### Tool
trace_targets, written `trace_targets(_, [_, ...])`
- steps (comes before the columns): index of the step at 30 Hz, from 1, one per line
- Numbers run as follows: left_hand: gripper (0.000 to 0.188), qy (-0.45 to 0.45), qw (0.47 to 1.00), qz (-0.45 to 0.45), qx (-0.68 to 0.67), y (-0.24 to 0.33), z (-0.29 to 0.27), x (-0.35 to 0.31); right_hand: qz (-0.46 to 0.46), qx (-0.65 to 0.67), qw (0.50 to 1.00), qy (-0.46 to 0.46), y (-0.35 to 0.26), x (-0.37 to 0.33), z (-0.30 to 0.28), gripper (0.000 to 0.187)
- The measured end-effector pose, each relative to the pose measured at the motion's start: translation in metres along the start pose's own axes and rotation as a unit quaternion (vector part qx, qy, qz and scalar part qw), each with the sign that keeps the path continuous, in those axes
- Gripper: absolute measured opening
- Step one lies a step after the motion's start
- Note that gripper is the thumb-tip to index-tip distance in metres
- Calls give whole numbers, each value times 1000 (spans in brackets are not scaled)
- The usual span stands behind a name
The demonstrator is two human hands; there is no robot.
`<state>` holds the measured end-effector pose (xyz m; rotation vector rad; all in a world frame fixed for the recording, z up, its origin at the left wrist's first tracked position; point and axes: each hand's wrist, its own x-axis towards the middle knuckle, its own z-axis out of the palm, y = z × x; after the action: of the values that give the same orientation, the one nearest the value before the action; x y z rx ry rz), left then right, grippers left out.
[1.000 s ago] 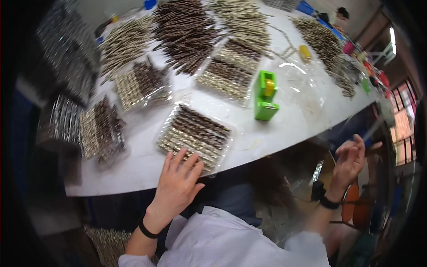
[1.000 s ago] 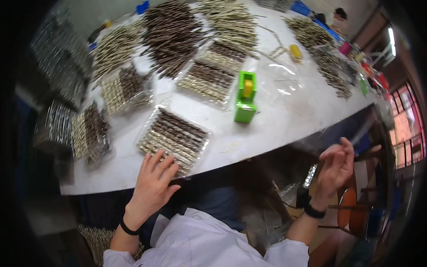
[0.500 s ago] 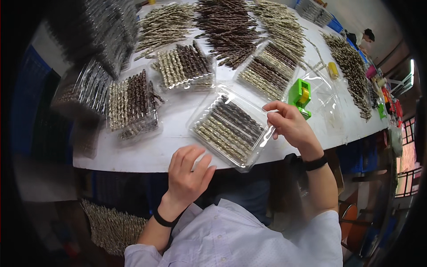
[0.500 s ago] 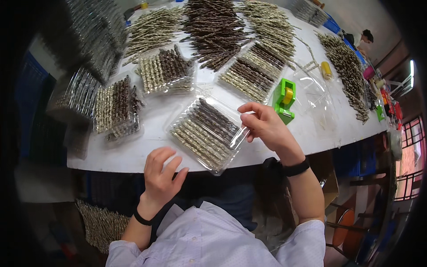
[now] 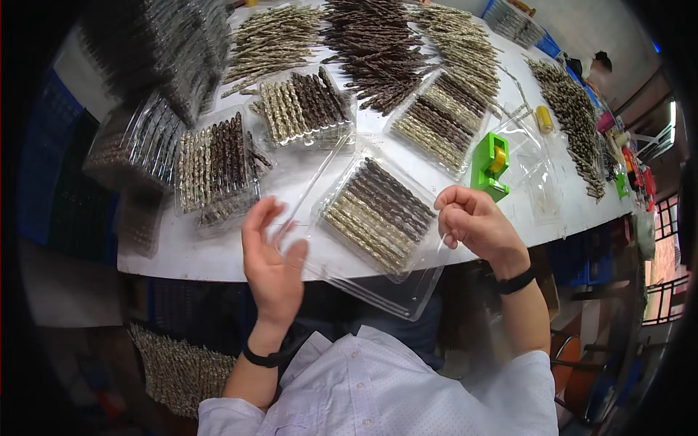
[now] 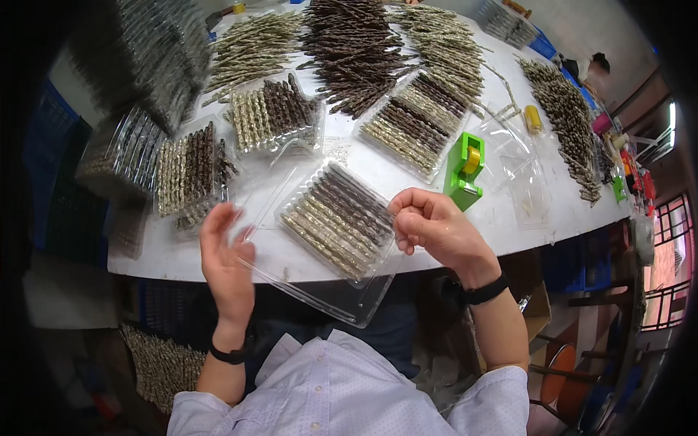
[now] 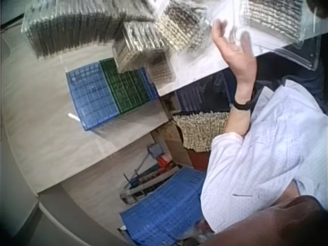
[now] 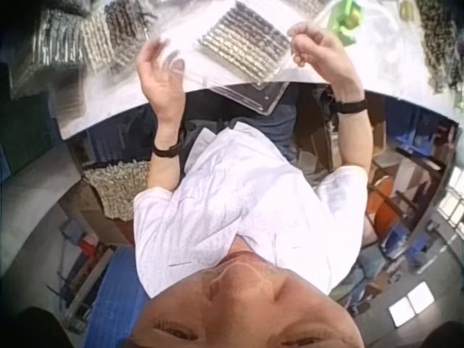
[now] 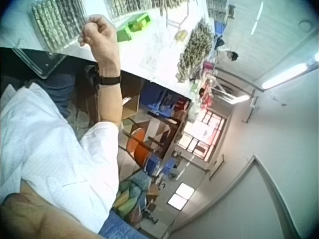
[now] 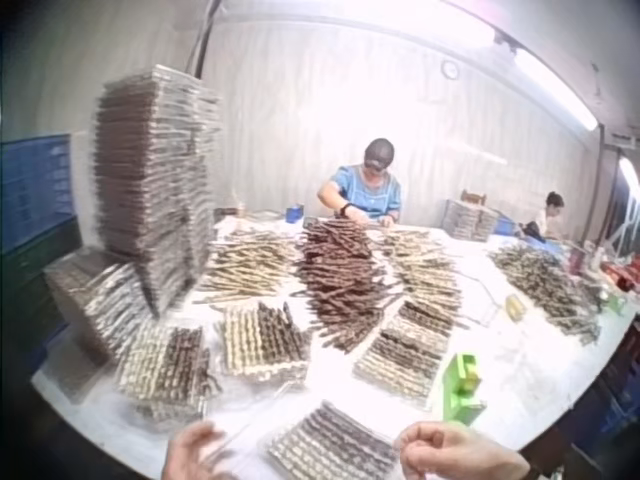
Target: The person repeatedly picks up clear plastic trays containing drill bits, places them on a table, and secures them with tape from a green dispenser. The person then stacks the finished packages on the left side of the table.
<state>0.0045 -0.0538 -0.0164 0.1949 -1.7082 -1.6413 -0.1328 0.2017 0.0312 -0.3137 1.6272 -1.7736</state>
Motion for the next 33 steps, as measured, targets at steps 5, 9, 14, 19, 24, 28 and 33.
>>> trace_targets(5, [27, -80, 923, -206, -315, 8, -18, -3, -1, -57, 998, 39, 4, -2, 8, 15])
trace_targets(9, [22, -70, 922, -201, -325, 9, -16, -6, -14, -84, 993, 79, 6, -4, 11, 16])
trace_targets(14, [17, -59, 948, -229, -213, 5, -15, -10, -40, -90, 990, 97, 12, -8, 9, 18])
trace_targets(19, [18, -70, 947, -282, -133, -7, -11, -4, -64, -186, 972, 128, 15, -4, 1, 14])
trace_targets(24, [29, -32, 955, -273, -109, -11, 12, 5, -106, -274, 939, 179, 20, 4, -2, 15])
trace_targets(28, [47, -98, 959, -268, -7, -13, 18, 14, -128, -328, 911, 217, 25, 14, -14, 14])
trace_targets(33, [45, -111, 959, -248, 83, -16, 21, 14, -149, -389, 879, 234, 26, 17, -12, 17])
